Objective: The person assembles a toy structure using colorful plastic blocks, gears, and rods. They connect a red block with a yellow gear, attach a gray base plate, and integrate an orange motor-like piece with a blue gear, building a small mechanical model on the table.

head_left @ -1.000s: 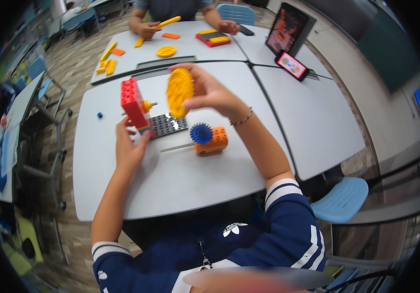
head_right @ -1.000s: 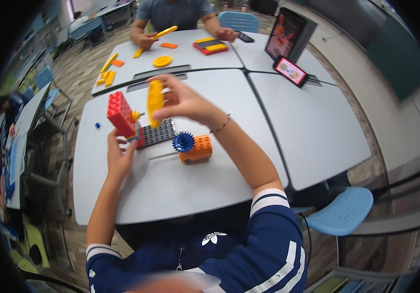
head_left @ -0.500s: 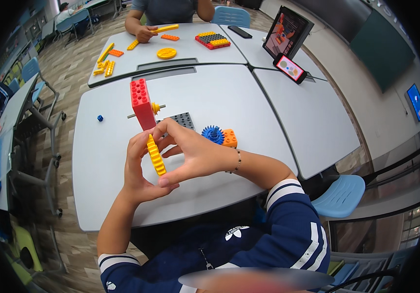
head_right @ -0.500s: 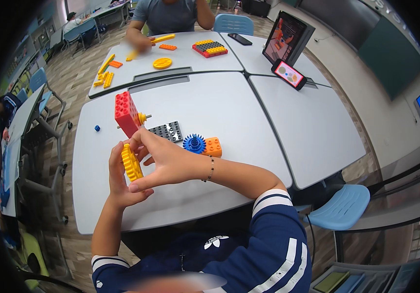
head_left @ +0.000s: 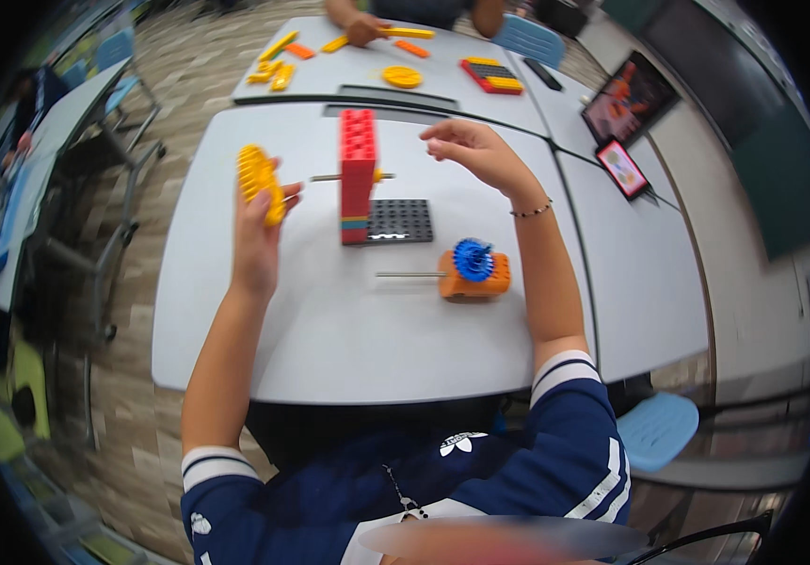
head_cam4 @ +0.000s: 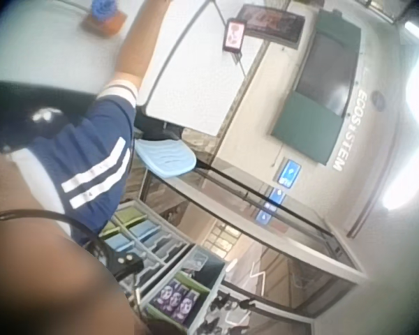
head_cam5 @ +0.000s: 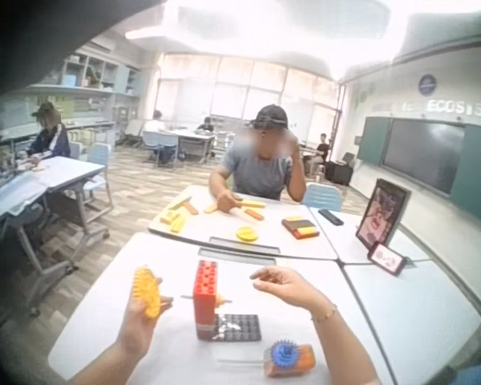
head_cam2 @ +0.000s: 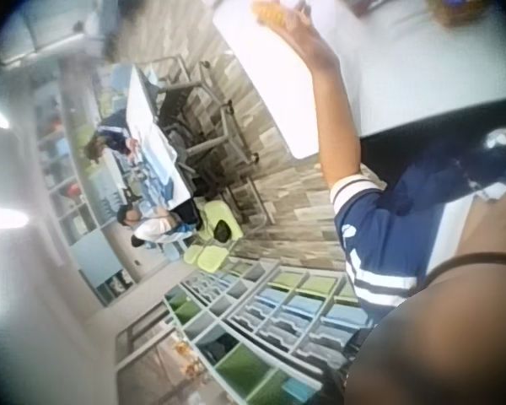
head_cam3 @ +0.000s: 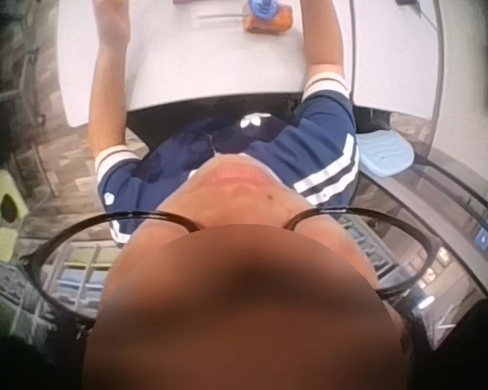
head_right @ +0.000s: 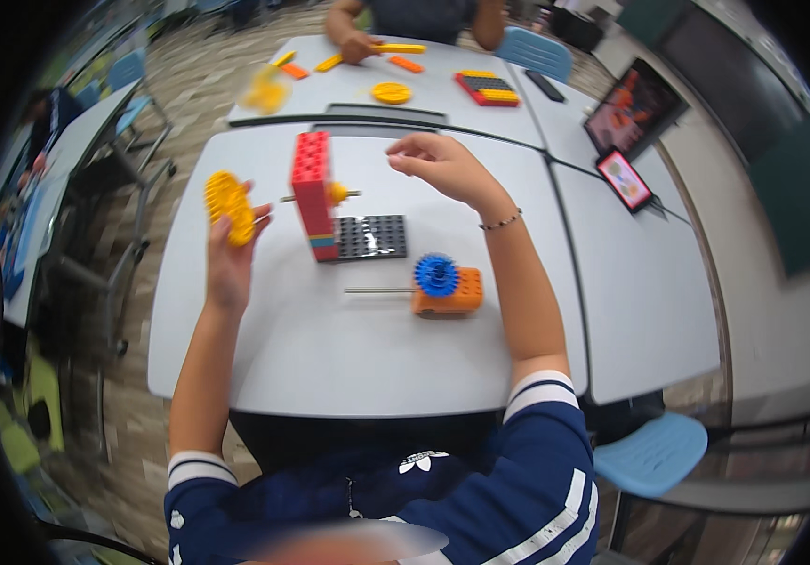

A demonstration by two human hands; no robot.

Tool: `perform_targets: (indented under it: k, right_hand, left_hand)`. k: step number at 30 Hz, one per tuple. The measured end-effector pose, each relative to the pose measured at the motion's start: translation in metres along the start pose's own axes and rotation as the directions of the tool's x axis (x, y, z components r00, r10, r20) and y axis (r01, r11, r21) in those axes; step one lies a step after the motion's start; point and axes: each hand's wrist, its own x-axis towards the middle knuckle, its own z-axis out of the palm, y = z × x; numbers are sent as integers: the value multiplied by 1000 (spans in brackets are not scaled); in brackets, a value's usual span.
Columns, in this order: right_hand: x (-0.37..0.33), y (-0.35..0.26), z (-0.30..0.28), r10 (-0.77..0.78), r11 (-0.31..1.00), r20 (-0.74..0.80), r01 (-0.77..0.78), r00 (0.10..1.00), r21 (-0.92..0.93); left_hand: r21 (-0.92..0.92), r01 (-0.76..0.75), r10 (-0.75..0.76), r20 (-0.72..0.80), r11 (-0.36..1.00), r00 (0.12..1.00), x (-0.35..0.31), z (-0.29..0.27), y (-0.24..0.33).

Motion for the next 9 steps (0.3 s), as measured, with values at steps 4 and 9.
perform_targets:
  k: [4,9]
  right_hand:
    - [12,9,18,74,993,158,-59,985,-100]
    - [13,10,29,120,990,230,-99,966,-101]
  left_hand:
    - [-16,66,-66,9,998,998,5,-1,-13]
    - [-47,177,-168,155,983,973,8,-7,-21]
